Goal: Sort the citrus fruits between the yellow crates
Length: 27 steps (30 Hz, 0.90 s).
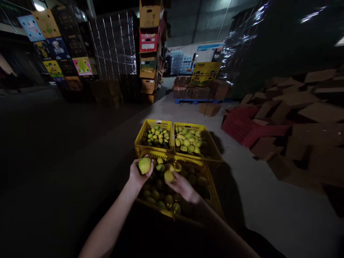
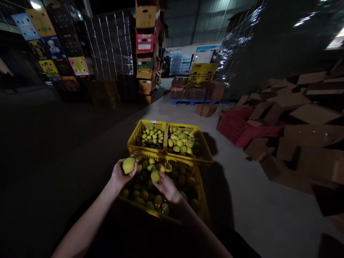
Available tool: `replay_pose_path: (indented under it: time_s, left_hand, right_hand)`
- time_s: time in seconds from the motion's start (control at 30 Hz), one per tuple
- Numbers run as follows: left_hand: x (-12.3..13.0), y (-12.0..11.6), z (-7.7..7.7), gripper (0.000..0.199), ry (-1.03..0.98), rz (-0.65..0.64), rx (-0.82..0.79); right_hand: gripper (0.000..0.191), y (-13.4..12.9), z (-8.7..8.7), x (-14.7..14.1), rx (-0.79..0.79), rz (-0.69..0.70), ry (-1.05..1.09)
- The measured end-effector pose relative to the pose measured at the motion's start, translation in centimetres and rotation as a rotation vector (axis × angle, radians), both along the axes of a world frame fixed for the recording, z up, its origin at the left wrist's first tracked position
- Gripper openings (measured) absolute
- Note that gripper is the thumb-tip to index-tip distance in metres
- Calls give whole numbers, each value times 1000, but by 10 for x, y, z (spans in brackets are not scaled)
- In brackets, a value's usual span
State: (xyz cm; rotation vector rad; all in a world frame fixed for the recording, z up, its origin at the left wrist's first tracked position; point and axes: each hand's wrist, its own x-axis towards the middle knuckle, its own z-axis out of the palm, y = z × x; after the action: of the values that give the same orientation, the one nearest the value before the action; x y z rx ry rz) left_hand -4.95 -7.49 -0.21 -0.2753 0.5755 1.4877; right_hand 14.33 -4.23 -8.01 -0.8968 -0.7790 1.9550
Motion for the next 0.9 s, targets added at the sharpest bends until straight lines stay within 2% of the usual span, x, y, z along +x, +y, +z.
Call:
replay_pose_path:
  time_s: [0.1, 0.2, 0.27, 0.43, 0.53, 0.6, 0.67, 0.8, 0.9]
  left_hand:
    - [6, 2, -2, 32, 1, -13, -25]
    - [8, 4, -5, 33, 32, -4, -58]
    - [5, 4, -6, 34, 43, 6, -55]
    - [-13, -1, -9, 34, 99, 16, -20]
    - [-25, -1, -20, 35, 211, 79, -82]
    - [-31, -1, -35, 33, 290, 91, -152]
    - [-31, -5, -54, 28, 350, 22, -245]
    - [-18, -29, -93, 19, 344, -289, -398]
    - [4, -44, -105, 17, 388, -515, -368]
  right_hand:
    - [16, 33, 36, -7, 33, -78, 97]
    - [25, 36, 54, -3, 49, -73, 204]
    - [27, 28, 54, 2, 24, -16, 192]
    - [27, 9, 35, 7, -11, 175, 84]
    - [23, 3, 25, 14, -61, 161, 56]
    - [22, -2, 20, 20, -111, 117, 45]
    - [19, -8, 15, 26, -143, 73, 49]
    - [14, -21, 9, 33, -163, 43, 91]
    - [13, -29, 8, 36, -170, 53, 105]
